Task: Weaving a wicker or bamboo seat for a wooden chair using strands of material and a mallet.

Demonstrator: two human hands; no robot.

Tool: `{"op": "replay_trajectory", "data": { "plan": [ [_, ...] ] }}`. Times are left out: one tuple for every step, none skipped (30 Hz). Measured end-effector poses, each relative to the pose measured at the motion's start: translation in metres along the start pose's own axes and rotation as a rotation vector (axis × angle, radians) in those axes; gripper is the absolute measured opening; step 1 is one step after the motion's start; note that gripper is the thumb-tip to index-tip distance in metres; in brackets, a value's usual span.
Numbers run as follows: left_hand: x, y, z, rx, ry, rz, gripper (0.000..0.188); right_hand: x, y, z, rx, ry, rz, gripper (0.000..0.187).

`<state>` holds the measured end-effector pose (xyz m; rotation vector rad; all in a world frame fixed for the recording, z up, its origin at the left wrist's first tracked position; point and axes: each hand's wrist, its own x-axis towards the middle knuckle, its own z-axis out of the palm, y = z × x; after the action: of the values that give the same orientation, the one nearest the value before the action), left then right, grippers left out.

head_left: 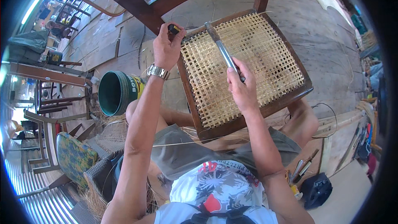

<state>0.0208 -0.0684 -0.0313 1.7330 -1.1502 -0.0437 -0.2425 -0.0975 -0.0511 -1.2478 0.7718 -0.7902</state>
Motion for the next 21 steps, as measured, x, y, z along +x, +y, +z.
{"op": "replay_trajectory", "data": {
  "plan": [
    [0.0,0.0,0.001,-0.005,0.0,0.017,0.026,0.002,0.002,0.001,0.0,-0.018,-0.007,0.037],
    [0.001,0.0,0.002,-0.004,0.001,0.017,0.026,0.005,0.003,0.002,-0.037,-0.032,-0.027,0.039],
    [0.001,0.002,0.004,0.009,-0.013,0.028,0.026,0.009,0.009,0.002,-0.039,-0.03,-0.027,0.039],
    [0.0,0.005,0.005,0.021,-0.024,0.038,0.026,0.014,0.014,0.002,-0.143,-0.077,-0.045,0.04],
    [-0.001,0.007,0.005,0.017,-0.019,0.037,0.026,0.017,0.016,0.002,-0.249,-0.126,-0.065,0.041],
    [-0.005,0.007,-0.003,0.018,0.001,0.024,0.026,0.017,0.013,0.005,-0.229,-0.194,-0.05,0.044],
    [-0.007,0.01,-0.009,0.013,0.03,0.012,0.026,0.015,0.012,0.003,-0.236,-0.214,-0.062,0.044],
    [-0.01,0.014,-0.015,-0.015,0.076,0.014,0.024,0.009,0.012,0.001,-0.163,-0.128,-0.049,0.044],
    [-0.013,0.02,-0.012,-0.026,0.108,0.008,0.024,0.0,0.008,-0.01,-0.103,-0.041,-0.037,0.045],
    [-0.015,0.023,-0.017,-0.06,0.104,0.019,0.023,-0.007,0.005,-0.014,-0.005,-0.032,-0.028,0.044],
    [-0.017,0.025,-0.021,-0.094,0.101,0.032,0.023,-0.011,0.004,-0.019,-0.014,-0.068,-0.038,0.044],
    [-0.02,0.024,-0.019,-0.117,0.103,0.034,0.022,-0.016,0.004,-0.024,0.041,-0.037,-0.013,0.043],
    [-0.023,0.027,-0.02,-0.157,0.078,0.008,0.023,-0.02,0.004,-0.026,0.095,0.002,0.016,0.042],
    [-0.023,0.024,-0.019,-0.156,0.05,0.0,0.024,-0.02,0.002,-0.026,0.088,-0.009,0.009,0.042],
    [-0.025,0.021,-0.018,-0.155,0.017,-0.01,0.024,-0.022,0.001,-0.027,0.064,-0.015,0.0,0.042],
    [-0.026,0.018,-0.016,-0.156,0.026,-0.01,0.024,-0.023,0.0,-0.027,0.041,-0.018,-0.009,0.042],
    [-0.027,0.014,-0.014,-0.121,0.03,-0.005,0.025,-0.023,0.0,-0.025,0.039,-0.023,-0.012,0.042],
    [-0.026,0.015,-0.012,-0.085,0.032,0.0,0.025,-0.022,0.001,-0.023,0.033,-0.016,-0.012,0.042],
    [-0.025,0.015,-0.01,-0.085,0.035,0.002,0.025,-0.022,0.001,-0.021,0.029,-0.008,-0.011,0.042],
    [-0.025,0.016,-0.008,-0.086,0.064,-0.016,0.025,-0.023,0.002,-0.018,0.029,-0.009,-0.014,0.042],
    [-0.023,0.019,-0.007,-0.088,0.094,-0.034,0.026,-0.022,0.002,-0.015,0.023,-0.02,-0.012,0.043]
  ]
}}
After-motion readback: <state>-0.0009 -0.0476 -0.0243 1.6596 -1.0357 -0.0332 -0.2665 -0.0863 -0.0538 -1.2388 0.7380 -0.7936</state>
